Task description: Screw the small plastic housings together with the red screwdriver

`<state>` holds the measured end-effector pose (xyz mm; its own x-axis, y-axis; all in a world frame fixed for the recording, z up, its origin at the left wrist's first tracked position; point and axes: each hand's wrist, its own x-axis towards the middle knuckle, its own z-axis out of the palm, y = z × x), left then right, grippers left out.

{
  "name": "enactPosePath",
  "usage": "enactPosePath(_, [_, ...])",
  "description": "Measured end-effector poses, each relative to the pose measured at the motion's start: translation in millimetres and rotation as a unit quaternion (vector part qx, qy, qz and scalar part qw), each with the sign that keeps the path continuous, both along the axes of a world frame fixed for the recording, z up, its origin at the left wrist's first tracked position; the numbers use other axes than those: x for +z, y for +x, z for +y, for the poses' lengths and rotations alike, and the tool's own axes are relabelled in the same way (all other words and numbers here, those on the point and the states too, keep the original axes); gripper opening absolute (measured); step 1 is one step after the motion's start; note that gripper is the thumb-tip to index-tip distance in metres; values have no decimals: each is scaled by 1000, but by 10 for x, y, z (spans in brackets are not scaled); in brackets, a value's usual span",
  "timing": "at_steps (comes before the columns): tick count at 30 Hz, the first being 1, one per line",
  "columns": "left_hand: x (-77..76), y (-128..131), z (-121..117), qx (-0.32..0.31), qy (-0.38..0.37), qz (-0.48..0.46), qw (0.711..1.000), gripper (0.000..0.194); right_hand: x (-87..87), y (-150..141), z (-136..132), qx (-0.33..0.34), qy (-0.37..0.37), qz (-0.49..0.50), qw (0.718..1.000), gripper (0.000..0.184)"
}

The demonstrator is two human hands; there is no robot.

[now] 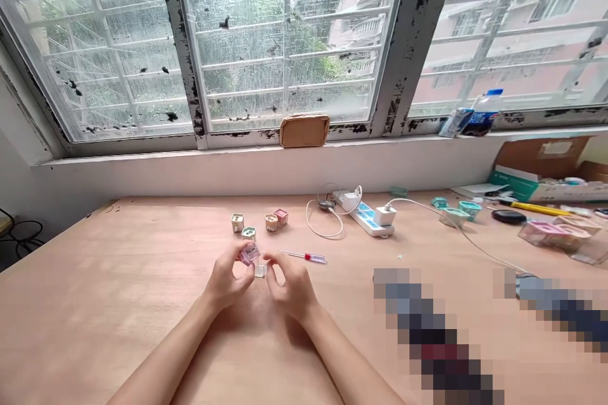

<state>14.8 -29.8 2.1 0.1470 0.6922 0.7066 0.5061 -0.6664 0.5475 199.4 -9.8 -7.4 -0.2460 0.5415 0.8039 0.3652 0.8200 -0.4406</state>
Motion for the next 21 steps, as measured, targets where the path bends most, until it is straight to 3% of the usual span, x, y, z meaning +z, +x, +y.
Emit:
enactPosePath(3, [-9,-29,19,3,-6,13,1000,45,-1,198,169,-120,-8,-36,992,17])
enactPosePath(7, [-37,-65,45,11,-19,30,999,46,9,487,352,-242,-105,-140,954,19])
enactPosePath(14, [-29,-119,53,57,-79,36,995,56,16,665,351,-246,-200,-238,918,18])
enactPosePath(18, [-17,-136,46,68,-133,22,989,41,-28,688,377,-248,-205,-251,913,26])
enactPosePath(21, [-22,-132,48,63,-134,23,989,34,-79,717,425,-276,-218,-261,899,34])
